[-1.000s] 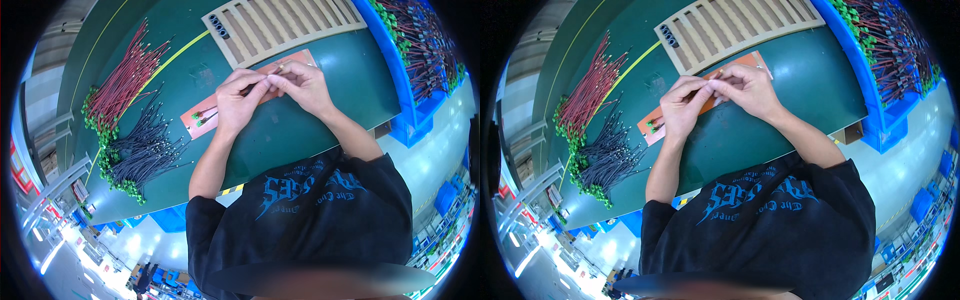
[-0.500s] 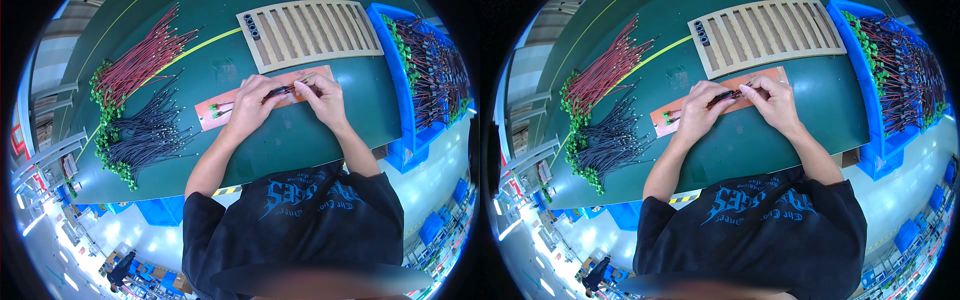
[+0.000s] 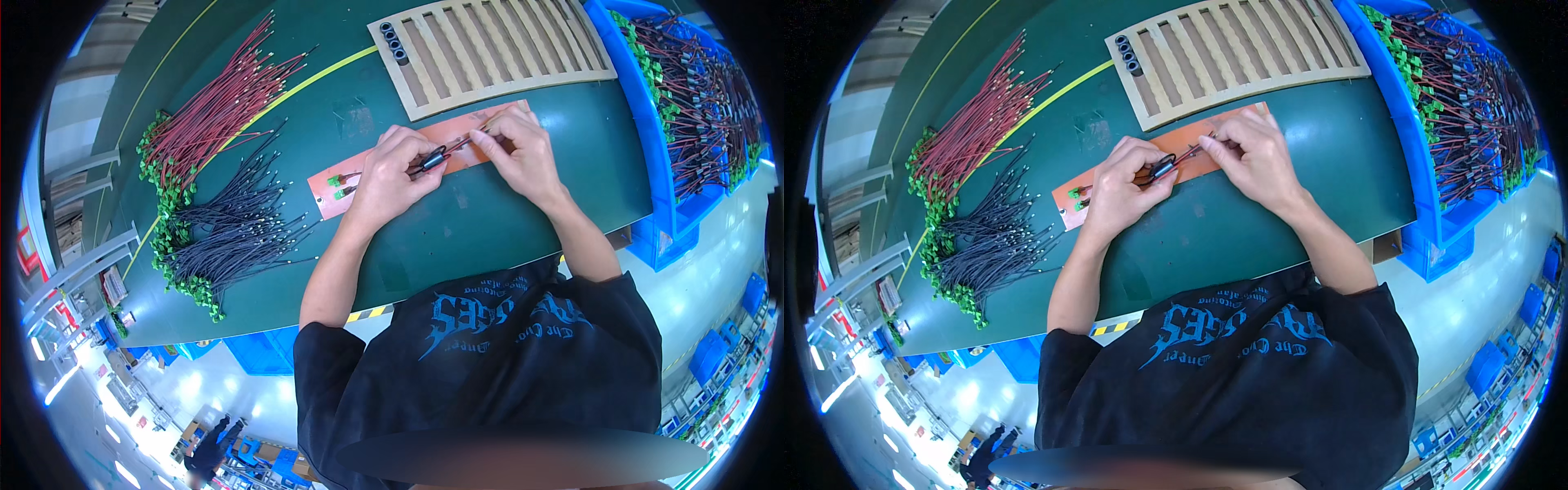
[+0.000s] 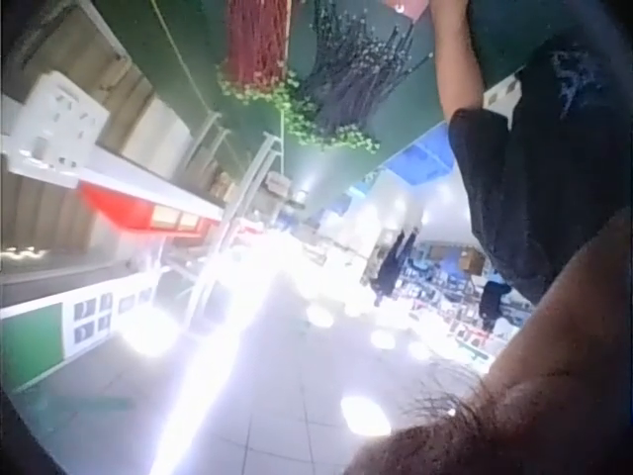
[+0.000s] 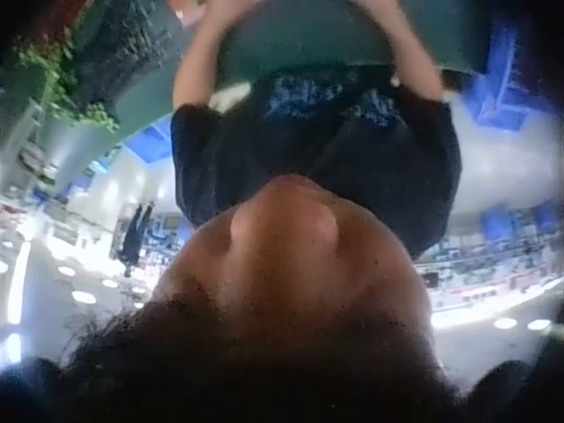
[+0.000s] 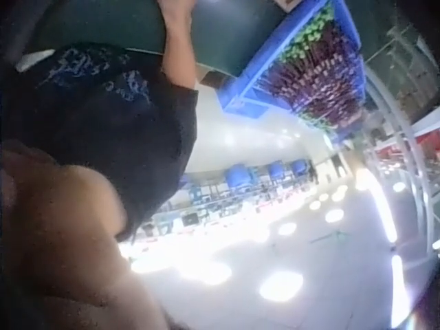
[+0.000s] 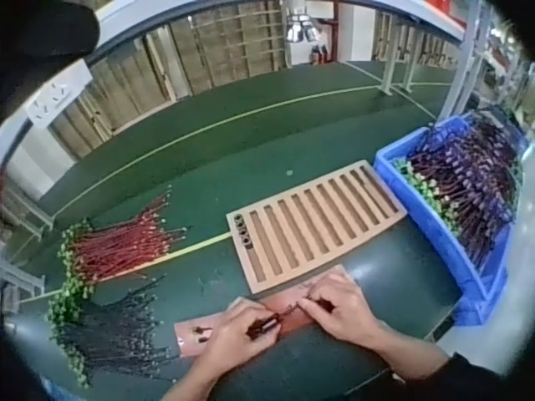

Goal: The person assembles electronic components by sliding colored wires into an electronic housing unit by hand.

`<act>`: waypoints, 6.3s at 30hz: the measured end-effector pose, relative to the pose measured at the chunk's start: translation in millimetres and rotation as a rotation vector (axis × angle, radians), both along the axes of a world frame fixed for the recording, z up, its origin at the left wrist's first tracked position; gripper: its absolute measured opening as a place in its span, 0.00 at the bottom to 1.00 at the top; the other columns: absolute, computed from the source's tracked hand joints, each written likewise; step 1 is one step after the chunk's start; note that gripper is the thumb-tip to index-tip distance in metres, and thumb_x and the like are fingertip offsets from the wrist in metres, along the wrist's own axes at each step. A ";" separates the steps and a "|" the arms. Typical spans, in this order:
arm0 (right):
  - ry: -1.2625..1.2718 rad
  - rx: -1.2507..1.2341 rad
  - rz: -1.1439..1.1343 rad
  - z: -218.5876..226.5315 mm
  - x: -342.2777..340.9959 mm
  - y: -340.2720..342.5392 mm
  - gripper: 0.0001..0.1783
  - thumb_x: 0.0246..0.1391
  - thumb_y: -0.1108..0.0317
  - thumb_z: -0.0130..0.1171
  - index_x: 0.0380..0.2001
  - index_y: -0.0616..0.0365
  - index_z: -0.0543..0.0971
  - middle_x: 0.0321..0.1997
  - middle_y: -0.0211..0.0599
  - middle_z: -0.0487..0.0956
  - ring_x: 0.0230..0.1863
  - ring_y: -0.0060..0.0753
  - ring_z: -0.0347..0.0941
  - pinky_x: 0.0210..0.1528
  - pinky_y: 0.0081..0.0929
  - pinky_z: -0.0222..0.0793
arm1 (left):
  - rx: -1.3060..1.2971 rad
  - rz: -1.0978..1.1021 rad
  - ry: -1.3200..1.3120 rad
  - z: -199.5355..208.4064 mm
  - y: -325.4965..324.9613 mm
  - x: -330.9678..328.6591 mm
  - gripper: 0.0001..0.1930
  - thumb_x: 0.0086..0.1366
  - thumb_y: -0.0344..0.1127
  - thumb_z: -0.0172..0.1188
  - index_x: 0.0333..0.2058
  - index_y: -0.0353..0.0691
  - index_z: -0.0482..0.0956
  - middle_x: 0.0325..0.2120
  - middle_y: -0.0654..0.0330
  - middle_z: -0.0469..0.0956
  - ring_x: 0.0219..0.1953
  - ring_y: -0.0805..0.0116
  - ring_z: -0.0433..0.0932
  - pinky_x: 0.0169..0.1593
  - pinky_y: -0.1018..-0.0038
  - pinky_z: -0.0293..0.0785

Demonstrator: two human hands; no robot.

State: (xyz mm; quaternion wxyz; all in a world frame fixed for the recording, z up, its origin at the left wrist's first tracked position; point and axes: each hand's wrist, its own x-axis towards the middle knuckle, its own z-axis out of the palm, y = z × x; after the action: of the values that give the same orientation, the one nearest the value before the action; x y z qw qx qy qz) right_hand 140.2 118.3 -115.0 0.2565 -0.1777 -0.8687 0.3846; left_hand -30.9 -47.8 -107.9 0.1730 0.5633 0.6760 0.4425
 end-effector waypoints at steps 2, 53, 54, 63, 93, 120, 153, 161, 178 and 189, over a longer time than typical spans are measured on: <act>0.028 0.058 -0.075 1.2 2.2 7.3 0.12 0.55 0.66 0.71 0.23 0.57 0.79 0.22 0.31 0.76 0.27 0.32 0.70 0.38 0.32 0.61 | 0.003 0.006 0.000 -0.1 1.5 0.5 0.10 0.53 0.26 0.74 0.33 0.32 0.82 0.32 0.56 0.82 0.37 0.60 0.79 0.42 0.68 0.77; 0.070 0.001 -0.166 -20.0 17.3 47.2 0.15 0.56 0.68 0.69 0.21 0.57 0.73 0.20 0.30 0.70 0.28 0.33 0.65 0.42 0.35 0.61 | -0.035 0.047 0.066 -6.1 36.5 13.8 0.10 0.55 0.24 0.72 0.37 0.33 0.85 0.33 0.56 0.78 0.38 0.59 0.77 0.41 0.68 0.76; 0.069 0.003 -0.168 -21.1 17.2 47.4 0.15 0.56 0.68 0.69 0.22 0.57 0.73 0.20 0.30 0.69 0.29 0.33 0.65 0.42 0.35 0.61 | -0.028 0.051 0.063 -6.5 36.1 13.9 0.10 0.55 0.25 0.72 0.37 0.33 0.85 0.33 0.56 0.78 0.38 0.59 0.77 0.41 0.68 0.76; 0.031 -0.025 -0.186 -24.3 15.7 48.1 0.14 0.56 0.68 0.69 0.23 0.57 0.74 0.20 0.31 0.69 0.31 0.36 0.67 0.43 0.35 0.62 | -0.075 0.090 0.118 -1.0 30.1 11.6 0.15 0.54 0.30 0.75 0.39 0.32 0.85 0.35 0.56 0.79 0.40 0.58 0.77 0.43 0.67 0.76; 0.062 -0.065 -0.149 -23.4 26.8 74.7 0.15 0.54 0.69 0.69 0.19 0.57 0.73 0.15 0.27 0.65 0.23 0.30 0.62 0.38 0.31 0.60 | -0.593 -0.460 -0.033 20.0 172.7 3.1 0.08 0.63 0.31 0.68 0.29 0.32 0.86 0.18 0.59 0.80 0.17 0.74 0.73 0.24 0.70 0.70; 0.108 -0.172 -0.167 -13.0 34.8 62.8 0.17 0.56 0.67 0.70 0.20 0.58 0.73 0.20 0.29 0.68 0.25 0.27 0.64 0.40 0.31 0.61 | -0.103 0.054 -0.194 9.2 50.6 24.1 0.07 0.56 0.22 0.71 0.34 0.33 0.86 0.34 0.57 0.83 0.34 0.64 0.81 0.39 0.71 0.78; 0.075 0.022 -0.175 33.5 94.6 139.1 0.13 0.58 0.56 0.69 0.28 0.50 0.80 0.24 0.24 0.77 0.33 0.30 0.74 0.47 0.35 0.62 | -0.396 -0.342 -0.129 74.9 217.5 85.8 0.06 0.67 0.26 0.59 0.31 0.29 0.78 0.26 0.48 0.80 0.29 0.55 0.80 0.37 0.62 0.75; 0.084 -0.052 -0.107 3.5 73.1 135.7 0.11 0.58 0.59 0.68 0.28 0.50 0.80 0.26 0.25 0.77 0.34 0.32 0.73 0.46 0.35 0.61 | -0.515 -0.587 0.080 74.7 236.2 54.2 0.08 0.60 0.26 0.65 0.34 0.28 0.77 0.30 0.44 0.76 0.35 0.43 0.77 0.41 0.56 0.73; 0.120 -0.344 -0.267 -16.6 26.1 126.6 0.19 0.54 0.58 0.72 0.19 0.58 0.78 0.19 0.35 0.76 0.21 0.30 0.70 0.32 0.30 0.64 | -0.345 -0.234 -0.201 15.3 191.4 18.5 0.10 0.66 0.35 0.67 0.30 0.35 0.82 0.23 0.59 0.76 0.30 0.64 0.70 0.38 0.66 0.68; 0.221 -0.601 -0.283 22.1 54.8 111.2 0.14 0.65 0.63 0.63 0.31 0.63 0.82 0.25 0.28 0.77 0.29 0.20 0.69 0.37 0.25 0.65 | -0.210 -0.222 -0.074 23.9 163.5 37.8 0.12 0.72 0.39 0.62 0.30 0.39 0.80 0.25 0.65 0.74 0.32 0.70 0.68 0.45 0.71 0.61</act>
State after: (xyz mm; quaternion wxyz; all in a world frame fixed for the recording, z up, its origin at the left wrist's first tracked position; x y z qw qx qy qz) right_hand 195.0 229.5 -93.0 0.3361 -0.3213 -0.6502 0.6008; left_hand 6.9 115.7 -84.0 0.3036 0.5964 0.6454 0.3682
